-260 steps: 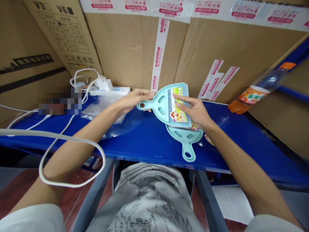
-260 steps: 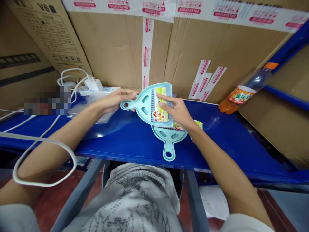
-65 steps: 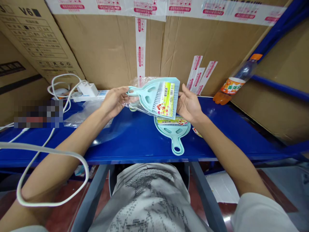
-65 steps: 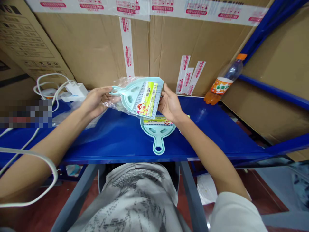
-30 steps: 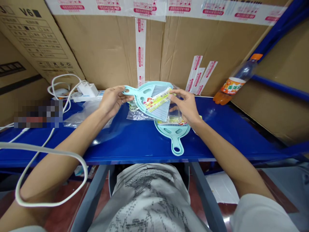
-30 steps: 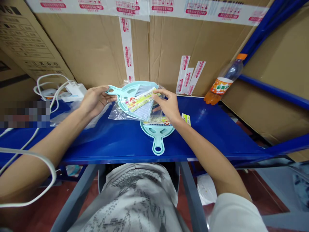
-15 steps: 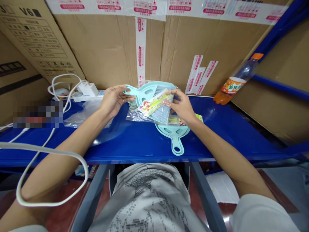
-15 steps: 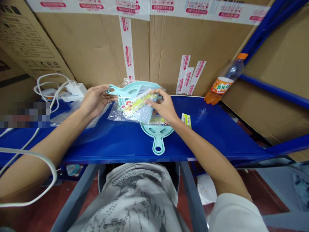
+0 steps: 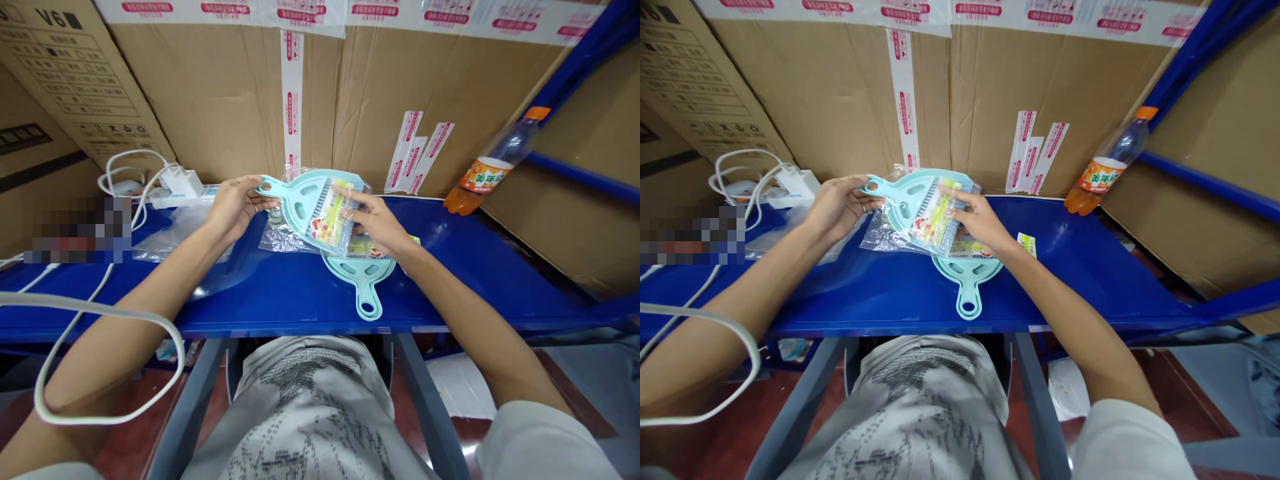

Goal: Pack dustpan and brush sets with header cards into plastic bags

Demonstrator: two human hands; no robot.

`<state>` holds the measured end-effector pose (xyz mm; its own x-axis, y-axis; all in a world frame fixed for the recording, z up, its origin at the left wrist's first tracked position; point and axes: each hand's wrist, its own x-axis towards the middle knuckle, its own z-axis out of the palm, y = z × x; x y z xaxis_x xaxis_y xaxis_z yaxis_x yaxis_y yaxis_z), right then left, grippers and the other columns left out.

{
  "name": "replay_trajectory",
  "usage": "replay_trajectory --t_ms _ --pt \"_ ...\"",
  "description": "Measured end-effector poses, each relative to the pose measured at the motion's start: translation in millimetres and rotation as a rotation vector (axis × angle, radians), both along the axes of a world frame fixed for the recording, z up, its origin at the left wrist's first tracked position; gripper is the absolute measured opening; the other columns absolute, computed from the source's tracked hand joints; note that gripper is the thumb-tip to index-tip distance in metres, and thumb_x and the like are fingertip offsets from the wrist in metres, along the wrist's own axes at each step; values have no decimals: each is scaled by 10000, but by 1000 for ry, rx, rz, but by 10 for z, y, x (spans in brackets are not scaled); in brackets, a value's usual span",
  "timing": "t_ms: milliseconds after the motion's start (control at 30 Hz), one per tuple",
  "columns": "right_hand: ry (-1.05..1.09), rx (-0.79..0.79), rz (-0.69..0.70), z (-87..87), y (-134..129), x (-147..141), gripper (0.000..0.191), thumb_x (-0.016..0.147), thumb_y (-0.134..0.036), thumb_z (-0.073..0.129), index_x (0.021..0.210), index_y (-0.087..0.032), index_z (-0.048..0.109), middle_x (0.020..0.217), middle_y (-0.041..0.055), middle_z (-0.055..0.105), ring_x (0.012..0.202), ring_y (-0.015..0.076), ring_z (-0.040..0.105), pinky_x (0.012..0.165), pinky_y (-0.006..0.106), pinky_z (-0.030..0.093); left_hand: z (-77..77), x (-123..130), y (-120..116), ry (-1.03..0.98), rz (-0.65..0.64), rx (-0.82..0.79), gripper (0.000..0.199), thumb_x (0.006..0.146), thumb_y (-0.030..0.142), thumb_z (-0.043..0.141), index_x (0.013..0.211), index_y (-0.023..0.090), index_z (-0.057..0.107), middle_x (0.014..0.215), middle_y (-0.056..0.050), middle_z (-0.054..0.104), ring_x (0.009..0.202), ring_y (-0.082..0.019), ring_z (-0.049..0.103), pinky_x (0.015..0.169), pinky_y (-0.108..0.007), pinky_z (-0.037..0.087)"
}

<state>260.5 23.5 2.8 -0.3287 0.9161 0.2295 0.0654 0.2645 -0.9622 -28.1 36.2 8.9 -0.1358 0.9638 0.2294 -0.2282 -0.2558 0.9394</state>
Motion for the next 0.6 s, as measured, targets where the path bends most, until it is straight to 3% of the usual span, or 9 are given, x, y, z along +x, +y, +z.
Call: replay_trajectory --t_ms 167,333,467,600 --pt "36 -32 47 14 -5 7 576 883 -352 779 1459 -344 773 1391 57 754 1044 260 721 634 335 670 3 15 -9 -19 2 -3 111 893 165 656 826 143 742 797 -83 759 684 -165 732 701 -259 672" --pt "87 66 -67 -35 15 -10 651 762 -394 953 1383 -363 758 1342 50 739 976 243 722 576 313 646 -32 3 12 -46 -20 -2 103 893 187 677 839 140 751 816 -104 780 721 -185 752 735 -293 689" --pt "92 57 -99 -50 27 -26 515 722 -447 985 1158 -285 764 1272 69 740 988 252 728 632 358 672 -48 -12 37 -39 1 -12 55 858 195 704 860 147 730 825 -101 776 723 -196 762 750 -315 691" --pt "114 49 -126 -40 29 -34 448 804 -500 901 1173 -308 734 1235 55 753 968 236 737 619 338 662 -33 -12 40 -32 26 -25 63 862 193 691 859 139 725 830 -105 773 719 -196 766 752 -307 684"
